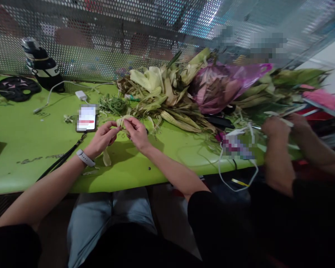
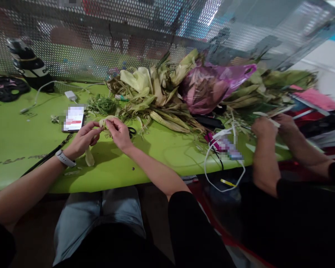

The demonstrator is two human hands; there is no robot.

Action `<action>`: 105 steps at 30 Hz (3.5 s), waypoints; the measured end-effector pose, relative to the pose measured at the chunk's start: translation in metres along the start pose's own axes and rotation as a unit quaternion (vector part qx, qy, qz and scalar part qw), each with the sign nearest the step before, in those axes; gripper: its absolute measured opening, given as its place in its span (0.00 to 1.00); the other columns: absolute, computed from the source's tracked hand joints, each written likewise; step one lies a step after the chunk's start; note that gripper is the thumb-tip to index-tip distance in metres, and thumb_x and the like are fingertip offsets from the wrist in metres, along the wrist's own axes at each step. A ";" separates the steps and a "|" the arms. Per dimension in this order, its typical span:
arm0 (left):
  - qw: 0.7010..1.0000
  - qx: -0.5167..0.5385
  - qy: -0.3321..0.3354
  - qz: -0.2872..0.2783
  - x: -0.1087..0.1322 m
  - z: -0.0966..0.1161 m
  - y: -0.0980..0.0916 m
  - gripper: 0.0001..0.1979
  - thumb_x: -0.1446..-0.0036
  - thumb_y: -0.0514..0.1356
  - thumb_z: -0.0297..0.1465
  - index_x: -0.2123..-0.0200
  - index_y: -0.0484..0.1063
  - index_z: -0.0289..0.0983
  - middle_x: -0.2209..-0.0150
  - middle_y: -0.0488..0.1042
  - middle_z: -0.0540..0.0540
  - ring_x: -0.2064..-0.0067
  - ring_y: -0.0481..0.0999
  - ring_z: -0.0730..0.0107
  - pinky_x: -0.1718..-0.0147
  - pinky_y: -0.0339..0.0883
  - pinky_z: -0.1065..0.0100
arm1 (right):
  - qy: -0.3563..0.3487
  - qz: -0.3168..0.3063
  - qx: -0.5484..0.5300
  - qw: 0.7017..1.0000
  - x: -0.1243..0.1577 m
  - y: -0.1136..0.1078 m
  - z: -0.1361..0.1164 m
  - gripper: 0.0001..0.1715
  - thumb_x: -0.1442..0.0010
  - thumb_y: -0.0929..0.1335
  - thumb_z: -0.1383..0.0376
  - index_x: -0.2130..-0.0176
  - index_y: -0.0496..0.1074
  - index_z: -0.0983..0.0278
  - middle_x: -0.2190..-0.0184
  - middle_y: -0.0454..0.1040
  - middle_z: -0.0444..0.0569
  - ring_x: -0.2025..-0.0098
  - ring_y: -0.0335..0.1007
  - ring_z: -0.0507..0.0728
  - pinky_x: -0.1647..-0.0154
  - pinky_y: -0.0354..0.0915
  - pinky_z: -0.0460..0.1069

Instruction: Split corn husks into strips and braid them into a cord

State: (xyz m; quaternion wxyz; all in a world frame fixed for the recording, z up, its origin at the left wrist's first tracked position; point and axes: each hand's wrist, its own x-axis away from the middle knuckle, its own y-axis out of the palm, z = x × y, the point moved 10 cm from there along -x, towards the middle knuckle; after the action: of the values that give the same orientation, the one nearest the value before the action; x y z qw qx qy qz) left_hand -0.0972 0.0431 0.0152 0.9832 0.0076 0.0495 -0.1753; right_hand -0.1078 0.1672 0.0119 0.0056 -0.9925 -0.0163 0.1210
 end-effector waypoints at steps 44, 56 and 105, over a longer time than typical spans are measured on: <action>0.994 -0.047 0.100 0.019 0.002 0.018 -0.001 0.13 0.38 0.63 0.41 0.65 0.72 0.36 0.80 0.58 0.56 0.80 0.52 0.79 0.82 0.44 0.72 | -0.060 -0.028 -0.056 0.996 -0.002 0.007 -0.007 0.23 0.42 0.71 0.45 0.62 0.72 0.62 0.68 0.72 0.44 0.68 0.67 0.49 0.66 0.66 0.46; 0.997 -0.021 0.008 -0.078 0.004 0.006 0.011 0.09 0.38 0.58 0.33 0.71 0.68 0.36 0.80 0.65 0.53 0.80 0.61 0.77 0.79 0.55 0.73 | -0.088 -0.023 -0.035 0.995 -0.003 0.002 -0.011 0.18 0.40 0.71 0.49 0.64 0.74 0.61 0.70 0.72 0.42 0.69 0.66 0.50 0.65 0.67 0.46; 0.995 -0.028 0.094 -0.022 -0.001 0.021 -0.002 0.07 0.34 0.57 0.34 0.58 0.67 0.36 0.78 0.70 0.53 0.79 0.62 0.78 0.80 0.55 0.74 | -0.043 -0.057 0.053 0.996 0.011 0.006 -0.015 0.21 0.40 0.71 0.47 0.66 0.65 0.60 0.83 0.57 0.35 0.80 0.48 0.48 0.79 0.46 0.47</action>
State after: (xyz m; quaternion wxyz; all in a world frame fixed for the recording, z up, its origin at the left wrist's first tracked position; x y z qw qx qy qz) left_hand -0.0969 0.0409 0.0361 0.9700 -0.0044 0.1468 -0.1940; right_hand -0.0935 0.1618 0.0234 0.0648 -0.9822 -0.0667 0.1634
